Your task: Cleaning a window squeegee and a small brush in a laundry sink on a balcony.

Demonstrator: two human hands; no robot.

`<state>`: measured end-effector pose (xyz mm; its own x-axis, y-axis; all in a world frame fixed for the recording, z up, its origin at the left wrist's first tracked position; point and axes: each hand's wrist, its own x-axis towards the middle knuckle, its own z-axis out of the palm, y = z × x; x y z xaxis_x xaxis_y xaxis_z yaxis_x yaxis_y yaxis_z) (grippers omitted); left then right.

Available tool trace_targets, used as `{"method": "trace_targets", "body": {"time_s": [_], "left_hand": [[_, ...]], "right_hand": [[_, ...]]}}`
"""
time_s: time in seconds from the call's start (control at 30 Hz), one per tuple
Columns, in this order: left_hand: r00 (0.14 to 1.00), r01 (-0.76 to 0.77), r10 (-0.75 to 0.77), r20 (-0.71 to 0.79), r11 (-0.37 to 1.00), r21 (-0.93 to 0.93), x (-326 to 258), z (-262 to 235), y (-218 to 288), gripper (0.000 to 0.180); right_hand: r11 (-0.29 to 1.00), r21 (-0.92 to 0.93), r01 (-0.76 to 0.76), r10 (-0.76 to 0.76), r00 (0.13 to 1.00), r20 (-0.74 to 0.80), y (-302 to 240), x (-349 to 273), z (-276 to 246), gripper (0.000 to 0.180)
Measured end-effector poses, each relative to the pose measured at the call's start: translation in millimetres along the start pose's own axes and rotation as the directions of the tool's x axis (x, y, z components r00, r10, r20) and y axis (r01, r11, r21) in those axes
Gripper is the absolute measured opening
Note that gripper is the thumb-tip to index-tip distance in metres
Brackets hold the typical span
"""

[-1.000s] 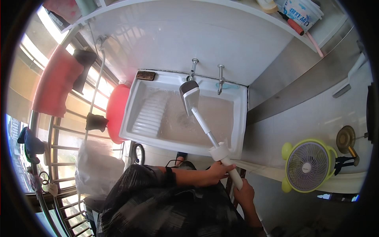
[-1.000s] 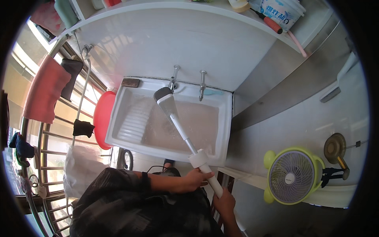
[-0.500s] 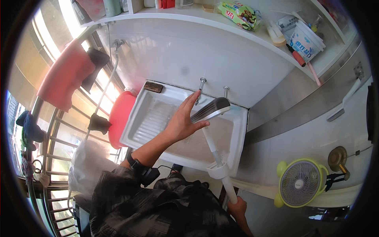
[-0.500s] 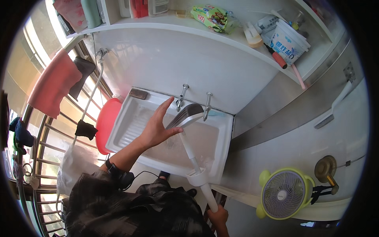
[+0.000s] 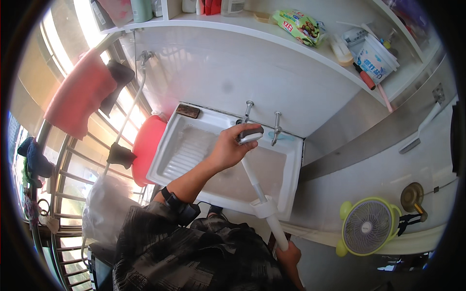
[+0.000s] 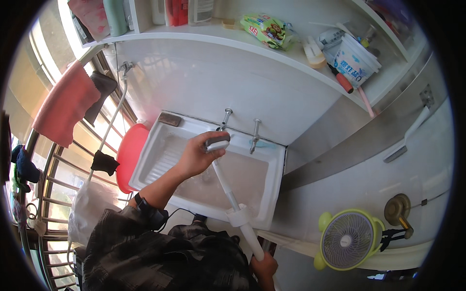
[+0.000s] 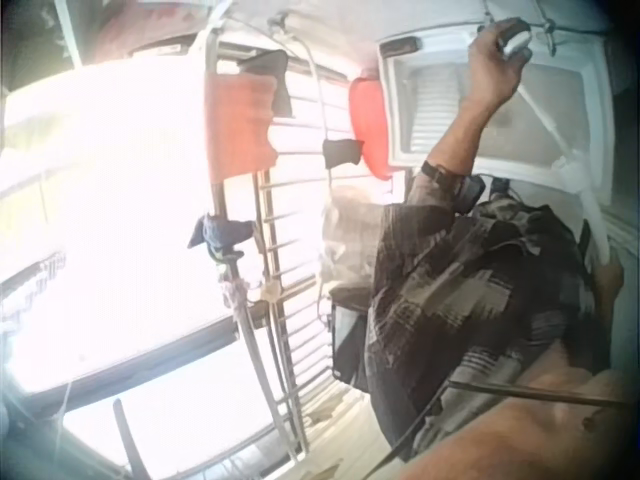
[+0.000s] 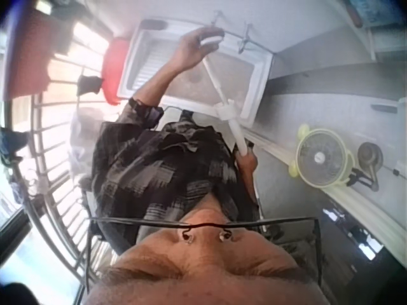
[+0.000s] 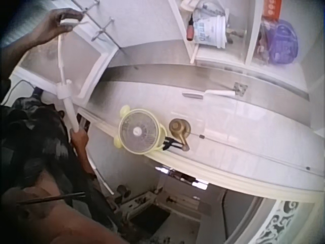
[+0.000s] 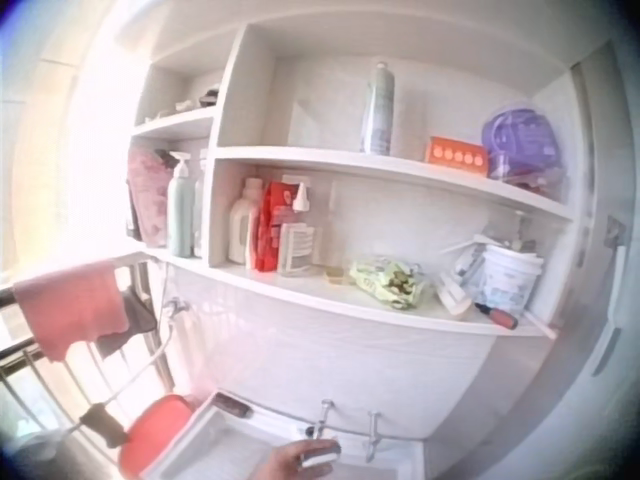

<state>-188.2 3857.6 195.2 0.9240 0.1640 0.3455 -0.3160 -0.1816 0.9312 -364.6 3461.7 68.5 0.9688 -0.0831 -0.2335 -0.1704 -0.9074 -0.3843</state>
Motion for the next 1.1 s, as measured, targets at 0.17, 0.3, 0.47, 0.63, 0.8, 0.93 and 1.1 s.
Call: {"method": "trace_targets", "body": {"time_s": [0.17, 0.3, 0.47, 0.63, 0.8, 0.93, 1.1], "left_hand": [[0.988, 0.121, -0.117, 0.103, 0.992, -0.033, 10.2, -13.5, -4.2, 0.045], [0.992, 0.094, -0.072, 0.1, 0.967, -0.239, 15.0, -18.0, -21.4, 0.055], [0.996, 0.087, -0.087, -0.015, 0.996, -0.028, 15.2, -14.4, -59.1, 0.06], [0.977, 0.189, -0.195, -0.09, 0.979, -0.08, 13.9, -7.4, -81.8, 0.051], [0.969, 0.198, -0.197, -0.152, 0.98, -0.011, 10.0, -10.2, -91.0, 0.038], [0.963, 0.235, -0.231, -0.14, 0.972, 0.012, 18.3, -7.9, -86.2, 0.038], [0.967, 0.179, -0.191, -0.171, 0.98, -0.084, 15.8, -5.9, -84.2, 0.039]], "right_hand": [[0.999, -0.013, -0.049, 0.049, 0.998, 0.03, -12.8, -1.2, 3.8, 0.031], [0.999, 0.051, -0.009, 0.01, 1.0, -0.016, -26.5, -2.8, 1.6, 0.031], [0.998, 0.067, 0.019, -0.017, 0.999, -0.043, -32.4, -0.8, -1.0, 0.03], [0.999, 0.038, 0.009, -0.009, 1.0, -0.019, -34.4, 3.4, 0.2, 0.03], [0.999, 0.032, 0.02, -0.02, 1.0, 0.004, -35.7, 3.5, -2.7, 0.031], [0.999, 0.042, -0.011, 0.009, 0.999, 0.034, -35.3, 5.1, -4.4, 0.032], [0.996, 0.083, 0.01, -0.012, 1.0, 0.024, -35.9, 5.7, -5.8, 0.033]]}}
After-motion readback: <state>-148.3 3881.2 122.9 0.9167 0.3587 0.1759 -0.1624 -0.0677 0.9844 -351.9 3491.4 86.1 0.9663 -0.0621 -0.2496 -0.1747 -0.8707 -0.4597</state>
